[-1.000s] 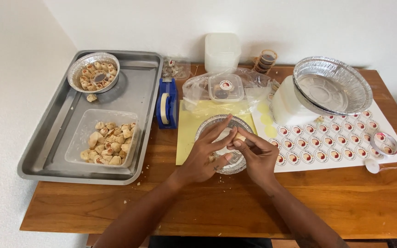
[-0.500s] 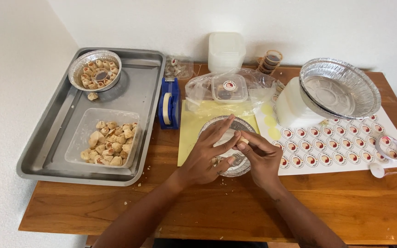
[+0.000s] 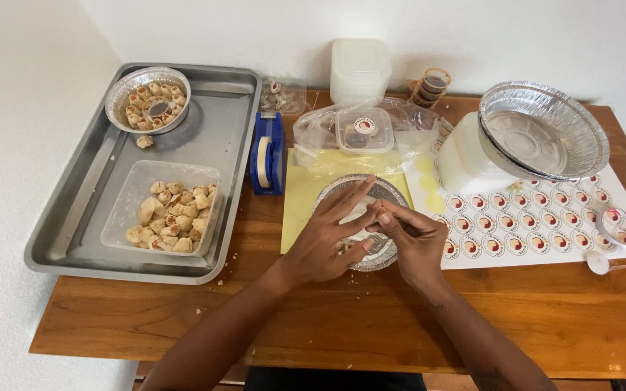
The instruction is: The person repeatedly picks small dough pieces from a plastic container, places them into a foil bowl, and presses a small red filling into each piece by hand. The filled items remain in the foil bowl as the process continues.
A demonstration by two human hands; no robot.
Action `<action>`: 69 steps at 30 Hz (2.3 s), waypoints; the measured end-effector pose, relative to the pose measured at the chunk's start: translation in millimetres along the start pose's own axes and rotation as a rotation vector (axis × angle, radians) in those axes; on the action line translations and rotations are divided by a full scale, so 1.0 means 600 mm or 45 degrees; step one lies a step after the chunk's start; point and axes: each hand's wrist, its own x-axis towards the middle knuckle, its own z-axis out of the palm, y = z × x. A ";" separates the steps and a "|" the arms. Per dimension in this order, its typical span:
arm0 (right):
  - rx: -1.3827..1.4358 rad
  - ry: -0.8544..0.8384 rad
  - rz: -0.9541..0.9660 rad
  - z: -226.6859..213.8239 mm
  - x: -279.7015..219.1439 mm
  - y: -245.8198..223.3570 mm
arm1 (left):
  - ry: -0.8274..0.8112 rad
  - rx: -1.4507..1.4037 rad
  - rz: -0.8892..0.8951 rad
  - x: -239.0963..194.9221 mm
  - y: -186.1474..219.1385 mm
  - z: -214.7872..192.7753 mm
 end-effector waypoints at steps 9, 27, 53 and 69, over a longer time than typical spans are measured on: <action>-0.164 -0.024 -0.058 0.002 -0.005 0.006 | 0.036 -0.012 -0.020 -0.003 -0.004 0.004; -0.432 -0.077 -0.308 0.012 0.000 -0.036 | 0.336 -0.241 -0.173 0.016 0.022 -0.001; -0.446 -0.111 -0.419 0.008 0.007 -0.022 | 0.521 -0.716 -0.639 0.002 -0.008 -0.003; -0.518 -0.028 -0.508 0.000 0.016 -0.027 | 0.790 -0.762 -0.698 0.000 -0.028 -0.008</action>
